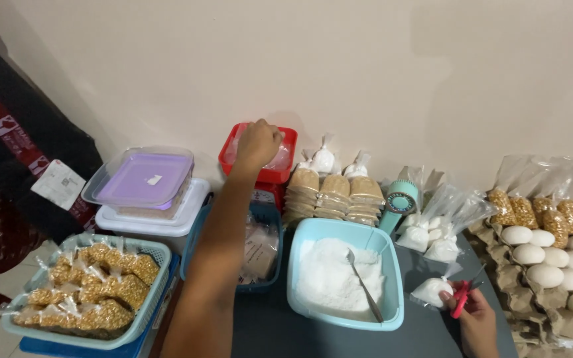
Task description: Trimming the tops of small plastic bags filled with white powder using scissors and organizing them.
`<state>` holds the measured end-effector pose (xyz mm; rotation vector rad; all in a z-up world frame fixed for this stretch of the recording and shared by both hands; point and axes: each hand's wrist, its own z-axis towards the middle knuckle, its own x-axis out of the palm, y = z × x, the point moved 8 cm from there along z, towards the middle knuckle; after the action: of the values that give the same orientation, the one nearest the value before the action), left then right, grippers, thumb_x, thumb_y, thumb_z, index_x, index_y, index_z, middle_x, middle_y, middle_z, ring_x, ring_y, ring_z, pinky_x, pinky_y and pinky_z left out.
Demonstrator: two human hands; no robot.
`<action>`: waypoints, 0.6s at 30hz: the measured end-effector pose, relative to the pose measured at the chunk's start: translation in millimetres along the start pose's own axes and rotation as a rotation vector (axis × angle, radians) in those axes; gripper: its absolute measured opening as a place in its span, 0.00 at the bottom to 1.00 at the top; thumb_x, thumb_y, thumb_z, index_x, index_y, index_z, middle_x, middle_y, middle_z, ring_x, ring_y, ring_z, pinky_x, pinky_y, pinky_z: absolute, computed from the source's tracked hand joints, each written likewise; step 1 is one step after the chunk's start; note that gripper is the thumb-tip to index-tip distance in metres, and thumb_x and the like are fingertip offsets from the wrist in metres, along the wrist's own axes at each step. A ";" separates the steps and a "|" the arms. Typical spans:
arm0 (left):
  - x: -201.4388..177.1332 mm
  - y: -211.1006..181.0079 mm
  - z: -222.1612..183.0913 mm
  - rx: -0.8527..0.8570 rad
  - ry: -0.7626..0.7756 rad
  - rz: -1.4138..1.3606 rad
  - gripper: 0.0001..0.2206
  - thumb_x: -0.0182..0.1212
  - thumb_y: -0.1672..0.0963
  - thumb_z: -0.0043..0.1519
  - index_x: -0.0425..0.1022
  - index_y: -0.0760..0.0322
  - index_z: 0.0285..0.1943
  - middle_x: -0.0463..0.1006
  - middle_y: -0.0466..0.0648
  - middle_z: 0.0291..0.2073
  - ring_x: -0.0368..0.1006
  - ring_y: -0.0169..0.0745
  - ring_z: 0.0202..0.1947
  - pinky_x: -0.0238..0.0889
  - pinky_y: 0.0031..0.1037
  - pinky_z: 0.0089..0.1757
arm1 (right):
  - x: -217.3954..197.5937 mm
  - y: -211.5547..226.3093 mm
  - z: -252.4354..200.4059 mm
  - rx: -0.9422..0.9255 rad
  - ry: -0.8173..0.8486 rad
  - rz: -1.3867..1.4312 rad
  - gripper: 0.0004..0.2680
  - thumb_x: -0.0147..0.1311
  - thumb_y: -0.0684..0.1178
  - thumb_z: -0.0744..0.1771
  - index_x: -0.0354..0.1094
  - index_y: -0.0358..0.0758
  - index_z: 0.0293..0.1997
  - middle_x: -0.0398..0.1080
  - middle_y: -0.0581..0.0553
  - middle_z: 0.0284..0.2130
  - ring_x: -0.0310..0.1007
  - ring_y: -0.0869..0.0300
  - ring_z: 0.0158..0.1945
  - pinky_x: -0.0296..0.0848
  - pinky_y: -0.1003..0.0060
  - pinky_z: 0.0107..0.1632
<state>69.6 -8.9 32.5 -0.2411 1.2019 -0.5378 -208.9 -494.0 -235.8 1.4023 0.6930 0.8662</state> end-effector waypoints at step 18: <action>177.9 -244.4 -189.1 0.543 0.793 -0.831 0.12 0.62 0.57 0.62 0.79 0.47 0.54 0.60 0.59 0.77 0.60 0.59 0.73 0.60 0.46 0.64 | 27.3 70.9 33.8 -0.196 0.104 -0.031 0.18 0.62 0.40 0.62 0.68 0.35 0.57 0.74 0.42 0.52 0.70 0.58 0.46 0.71 0.62 0.45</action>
<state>-125.9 -289.1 -69.3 -0.0389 1.6322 -1.7761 -173.3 -491.5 -160.7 1.1752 0.6872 0.9614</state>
